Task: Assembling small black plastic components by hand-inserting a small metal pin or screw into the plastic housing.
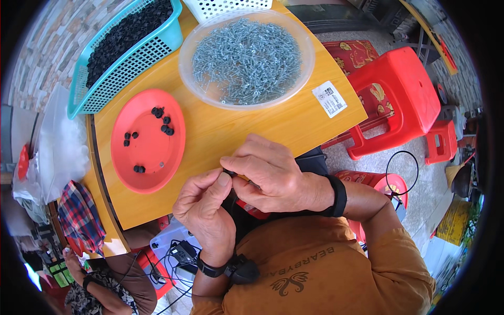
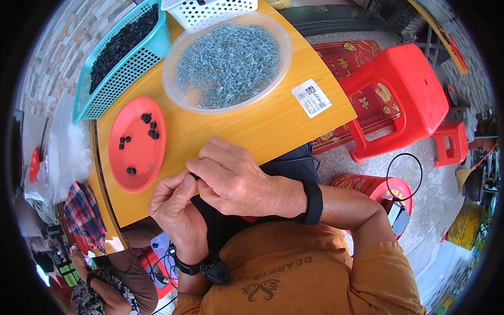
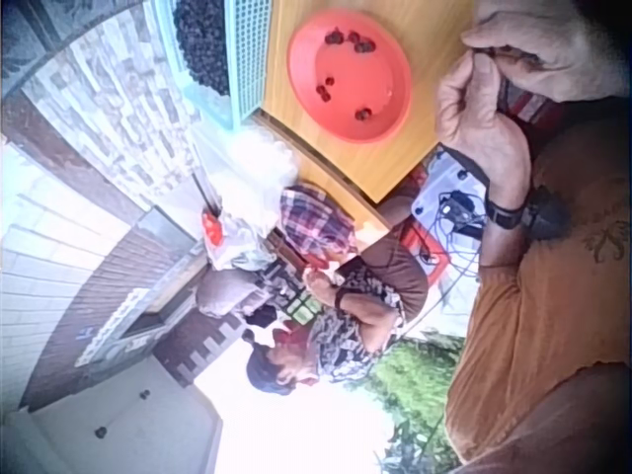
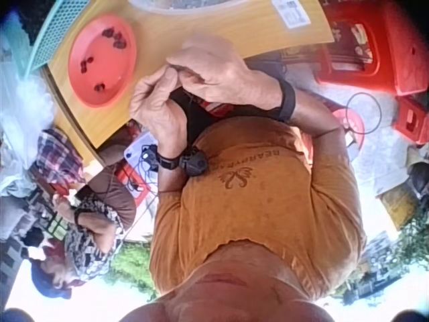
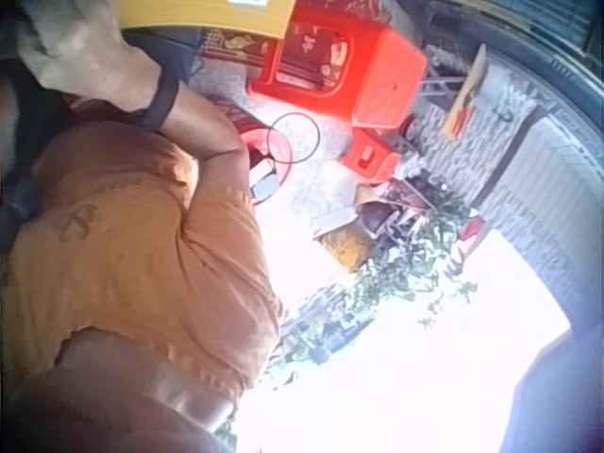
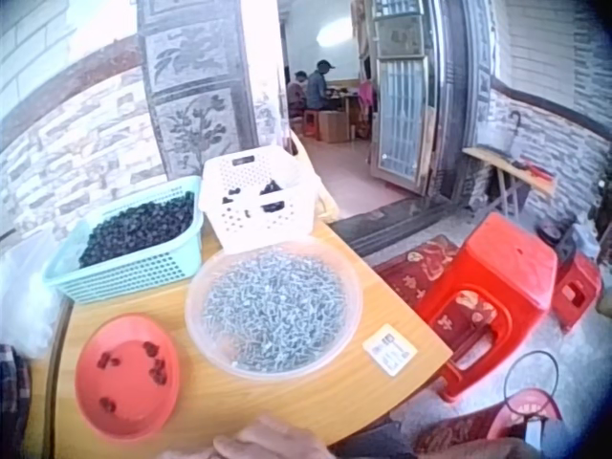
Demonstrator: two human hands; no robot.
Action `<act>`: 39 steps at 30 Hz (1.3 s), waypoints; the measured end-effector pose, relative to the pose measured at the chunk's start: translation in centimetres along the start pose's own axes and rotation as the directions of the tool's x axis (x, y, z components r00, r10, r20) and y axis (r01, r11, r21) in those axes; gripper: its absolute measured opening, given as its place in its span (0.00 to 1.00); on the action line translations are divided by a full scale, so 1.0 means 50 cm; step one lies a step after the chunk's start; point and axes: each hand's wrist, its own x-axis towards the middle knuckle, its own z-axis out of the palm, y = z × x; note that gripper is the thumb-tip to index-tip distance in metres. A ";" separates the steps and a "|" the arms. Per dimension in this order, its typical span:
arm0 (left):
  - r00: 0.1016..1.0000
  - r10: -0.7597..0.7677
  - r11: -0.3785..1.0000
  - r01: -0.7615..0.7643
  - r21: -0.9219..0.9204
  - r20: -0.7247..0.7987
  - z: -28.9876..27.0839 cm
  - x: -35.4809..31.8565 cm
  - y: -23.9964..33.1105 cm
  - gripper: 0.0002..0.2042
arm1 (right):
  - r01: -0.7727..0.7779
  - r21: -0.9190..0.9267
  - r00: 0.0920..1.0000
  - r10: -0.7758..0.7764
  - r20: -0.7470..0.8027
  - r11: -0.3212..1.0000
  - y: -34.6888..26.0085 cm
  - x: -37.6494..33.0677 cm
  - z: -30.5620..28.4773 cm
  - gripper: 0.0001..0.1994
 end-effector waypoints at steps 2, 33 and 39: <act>1.000 -0.007 1.000 0.007 -0.030 0.012 -0.001 0.001 -0.001 0.06 | 0.005 -0.013 1.000 -0.005 0.003 1.000 0.001 -0.001 0.001 0.16; 0.949 0.276 0.950 -0.294 0.109 0.153 0.001 -0.014 -0.004 0.10 | -0.053 0.110 0.998 0.048 0.045 0.993 -0.004 0.016 -0.034 0.19; 0.906 0.378 0.879 -0.415 0.235 0.189 -0.002 -0.015 -0.011 0.11 | -0.123 0.108 0.990 0.114 0.084 0.987 -0.018 0.011 -0.040 0.18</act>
